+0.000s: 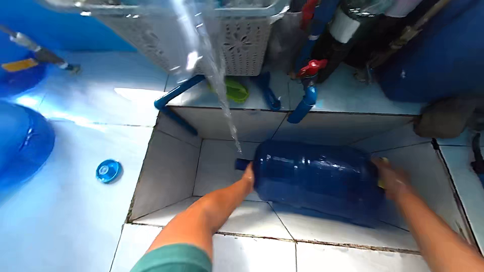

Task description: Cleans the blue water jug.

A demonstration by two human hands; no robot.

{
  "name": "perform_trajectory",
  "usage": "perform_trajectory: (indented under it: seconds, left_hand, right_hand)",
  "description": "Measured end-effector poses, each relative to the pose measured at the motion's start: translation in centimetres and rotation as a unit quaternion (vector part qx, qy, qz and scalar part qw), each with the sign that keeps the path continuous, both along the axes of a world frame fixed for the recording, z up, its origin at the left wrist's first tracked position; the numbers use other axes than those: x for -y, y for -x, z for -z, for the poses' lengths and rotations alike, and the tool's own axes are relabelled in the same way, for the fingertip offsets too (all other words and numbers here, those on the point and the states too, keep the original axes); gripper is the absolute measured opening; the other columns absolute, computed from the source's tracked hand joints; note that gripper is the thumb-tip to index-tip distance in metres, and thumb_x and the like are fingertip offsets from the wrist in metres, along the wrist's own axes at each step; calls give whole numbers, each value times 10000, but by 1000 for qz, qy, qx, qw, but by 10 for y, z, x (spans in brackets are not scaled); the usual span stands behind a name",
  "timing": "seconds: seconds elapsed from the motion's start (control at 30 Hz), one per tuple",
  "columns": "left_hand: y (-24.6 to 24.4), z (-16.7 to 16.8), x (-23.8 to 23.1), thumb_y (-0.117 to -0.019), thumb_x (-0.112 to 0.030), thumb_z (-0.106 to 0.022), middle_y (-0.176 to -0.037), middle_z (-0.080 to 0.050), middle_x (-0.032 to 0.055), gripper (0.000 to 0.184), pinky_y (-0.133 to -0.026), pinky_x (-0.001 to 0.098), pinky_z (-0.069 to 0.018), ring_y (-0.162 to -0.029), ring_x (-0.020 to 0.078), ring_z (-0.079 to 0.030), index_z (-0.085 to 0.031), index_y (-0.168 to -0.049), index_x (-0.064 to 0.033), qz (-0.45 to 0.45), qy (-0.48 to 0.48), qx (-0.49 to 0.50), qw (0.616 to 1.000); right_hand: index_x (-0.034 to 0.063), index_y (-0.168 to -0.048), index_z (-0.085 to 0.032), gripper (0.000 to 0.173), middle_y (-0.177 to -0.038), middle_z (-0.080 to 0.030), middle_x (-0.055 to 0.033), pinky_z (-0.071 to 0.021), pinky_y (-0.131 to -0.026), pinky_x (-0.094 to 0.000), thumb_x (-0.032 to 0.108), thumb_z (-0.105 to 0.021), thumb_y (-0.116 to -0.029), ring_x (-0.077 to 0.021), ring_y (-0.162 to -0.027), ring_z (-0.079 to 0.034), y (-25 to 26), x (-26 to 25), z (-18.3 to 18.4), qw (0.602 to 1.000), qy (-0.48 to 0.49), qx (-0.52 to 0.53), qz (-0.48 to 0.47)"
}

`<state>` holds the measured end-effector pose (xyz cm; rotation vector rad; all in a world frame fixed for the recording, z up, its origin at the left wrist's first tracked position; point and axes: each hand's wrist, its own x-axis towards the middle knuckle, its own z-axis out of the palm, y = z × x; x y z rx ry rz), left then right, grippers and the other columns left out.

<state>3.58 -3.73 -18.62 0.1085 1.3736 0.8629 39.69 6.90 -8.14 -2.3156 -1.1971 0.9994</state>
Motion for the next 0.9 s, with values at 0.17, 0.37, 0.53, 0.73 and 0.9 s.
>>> perform_trajectory:
  seconds: [0.17,0.37,0.53,0.73,0.9]
  left_hand:
    - [-17,21,12,-1110,-508,-100,-1554,-414,250,707,-1142,580,-353,-1436,374,-408,-388,-1533,-20,-31,80,-48,995]
    - [120,-41,-13,-1119,-299,-386,-1354,-572,256,464,-1016,481,-474,-1198,340,-591,-506,-1418,35,299,134,-256,909]
    - [145,-199,-60,-1122,-406,-290,-1468,-522,213,558,-1089,483,-389,-1341,317,-501,-472,-1456,3,329,-154,-268,892]
    - [105,-267,-36,-799,-99,-836,-1178,-667,208,679,-950,450,-550,-1051,267,-672,-517,-1385,23,411,-282,-332,801]
    - [60,-240,12,-759,-252,-863,-1312,-613,222,814,-1066,458,-484,-1225,282,-601,-484,-1423,26,253,-307,-375,837]
  right_hand:
    - [-158,-1189,-622,497,-1112,-631,-372,-451,-948,-590,318,-569,-1056,-435,-1040,-619,30,42,-47,984,-138,89,-74]
    - [-89,-1334,-621,619,-1225,-610,-383,-517,-891,-645,417,-607,-977,-539,-1089,-632,151,101,-78,910,-309,156,-230]
    - [33,-1231,-736,561,-1147,-717,-241,-564,-885,-561,435,-712,-841,-406,-1054,-693,232,152,-92,758,-506,64,-408]
    - [40,-1319,-672,469,-1443,-595,-209,-382,-1175,-571,351,-592,-978,-400,-1408,-499,223,128,-94,650,-467,-20,-599]
    - [-37,-1232,-701,333,-1331,-659,-216,-392,-1164,-529,162,-556,-1008,-358,-1337,-557,268,61,-117,817,-365,7,-445]
